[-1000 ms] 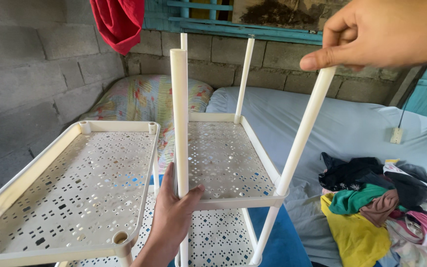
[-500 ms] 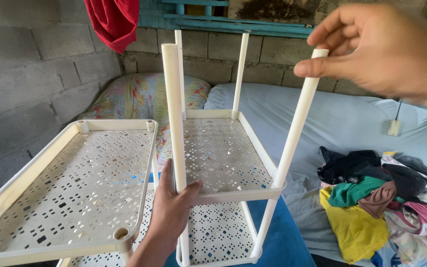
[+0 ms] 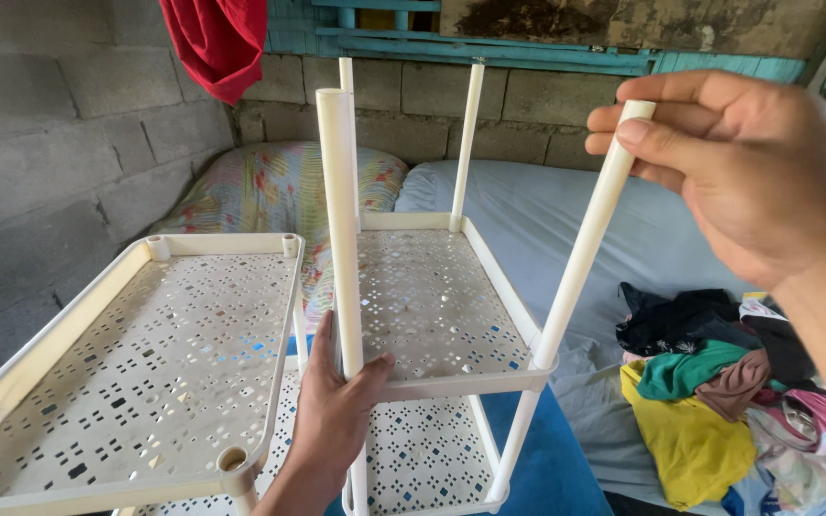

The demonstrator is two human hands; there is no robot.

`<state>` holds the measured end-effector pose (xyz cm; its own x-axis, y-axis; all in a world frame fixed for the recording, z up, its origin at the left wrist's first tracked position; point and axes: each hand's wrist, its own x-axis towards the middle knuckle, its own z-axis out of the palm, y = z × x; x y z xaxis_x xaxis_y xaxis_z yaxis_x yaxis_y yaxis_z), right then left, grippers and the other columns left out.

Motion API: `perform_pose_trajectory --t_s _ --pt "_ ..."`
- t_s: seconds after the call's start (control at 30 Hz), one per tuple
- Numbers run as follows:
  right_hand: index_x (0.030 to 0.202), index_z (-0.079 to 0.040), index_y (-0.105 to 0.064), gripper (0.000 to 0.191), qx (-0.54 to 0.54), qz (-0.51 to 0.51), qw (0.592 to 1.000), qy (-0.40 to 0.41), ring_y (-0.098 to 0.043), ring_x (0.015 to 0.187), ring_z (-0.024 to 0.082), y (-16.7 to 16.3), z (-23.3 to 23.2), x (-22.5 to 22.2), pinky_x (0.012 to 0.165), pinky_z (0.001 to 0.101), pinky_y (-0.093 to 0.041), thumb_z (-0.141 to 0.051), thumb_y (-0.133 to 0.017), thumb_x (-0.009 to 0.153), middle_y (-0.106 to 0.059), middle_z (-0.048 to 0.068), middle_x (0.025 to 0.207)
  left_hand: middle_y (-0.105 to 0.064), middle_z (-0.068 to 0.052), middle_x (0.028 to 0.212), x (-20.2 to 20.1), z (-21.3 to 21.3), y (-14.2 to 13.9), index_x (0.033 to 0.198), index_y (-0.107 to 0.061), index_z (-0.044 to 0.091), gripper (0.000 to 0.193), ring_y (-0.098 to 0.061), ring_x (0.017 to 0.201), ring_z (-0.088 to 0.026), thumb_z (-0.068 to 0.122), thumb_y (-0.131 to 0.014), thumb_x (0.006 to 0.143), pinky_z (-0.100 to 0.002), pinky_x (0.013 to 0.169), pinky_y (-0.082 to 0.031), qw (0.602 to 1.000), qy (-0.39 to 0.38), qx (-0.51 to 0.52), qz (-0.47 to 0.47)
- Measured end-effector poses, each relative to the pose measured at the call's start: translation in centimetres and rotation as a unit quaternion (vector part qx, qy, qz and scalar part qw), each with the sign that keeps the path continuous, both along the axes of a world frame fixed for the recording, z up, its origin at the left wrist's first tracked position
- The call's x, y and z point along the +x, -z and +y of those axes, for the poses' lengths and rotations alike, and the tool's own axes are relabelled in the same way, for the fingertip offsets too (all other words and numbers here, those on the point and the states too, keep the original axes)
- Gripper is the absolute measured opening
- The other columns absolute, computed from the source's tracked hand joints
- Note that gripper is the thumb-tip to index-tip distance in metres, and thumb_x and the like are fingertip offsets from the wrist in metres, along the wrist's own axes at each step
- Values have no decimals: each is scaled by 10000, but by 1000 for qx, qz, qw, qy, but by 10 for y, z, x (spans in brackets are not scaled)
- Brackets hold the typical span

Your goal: The person takes apart a white plastic tiered storage shelf by hand, pulling the perforated trays off the vertical support poles and separating the poles from the shelf frames. They lay the detached trays and poles on a blue cushioned surface beside the bed.

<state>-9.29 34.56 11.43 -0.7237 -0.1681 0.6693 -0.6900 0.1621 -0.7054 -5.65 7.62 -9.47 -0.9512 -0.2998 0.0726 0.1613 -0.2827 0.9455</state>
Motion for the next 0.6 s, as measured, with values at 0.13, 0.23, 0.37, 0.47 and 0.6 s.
perform_pose_trajectory --t_s 0.13,0.23,0.37,0.47,0.6 --pt "1168 19 -603 311 -7 58 997 48 -724 1010 178 27 -10 0 912 289 -622 -10 -753 896 -719 135 1069 -667 -148 1236 -2 -1 4 1588 -209 107 876 -669 988 -185 80 -679 849 -337 855 -548 1000 0 -10 15" --pt "1126 21 -575 326 -34 81 993 83 -714 983 169 42 -13 -5 908 296 -619 6 -806 896 -701 149 1050 -658 -147 1271 -3 -1 7 1586 -197 88 883 -674 1015 -178 64 -671 841 -324 875 -549 1000 -5 -19 22" --pt "1107 22 -641 236 -34 58 993 100 -734 968 184 46 -11 -6 911 299 -618 -15 -786 924 -739 146 1044 -649 -155 1283 -3 1 6 1588 -186 82 897 -668 1015 -184 49 -665 830 -323 870 -552 999 -1 -3 40" --pt "1080 -14 -669 185 -63 -4 998 27 -749 936 148 44 -11 0 899 259 -627 -90 -683 912 -748 103 1003 -663 -150 1264 -1 1 4 1641 -176 121 945 -673 1001 -187 63 -659 830 -326 855 -551 1000 0 -8 15" --pt "1138 -19 -665 221 -46 28 998 26 -736 952 142 47 -17 2 895 272 -622 -108 -693 937 -745 93 1027 -665 -140 1264 2 1 1 1639 -188 125 924 -671 1007 -180 97 -672 852 -324 870 -549 1000 -4 -19 2"
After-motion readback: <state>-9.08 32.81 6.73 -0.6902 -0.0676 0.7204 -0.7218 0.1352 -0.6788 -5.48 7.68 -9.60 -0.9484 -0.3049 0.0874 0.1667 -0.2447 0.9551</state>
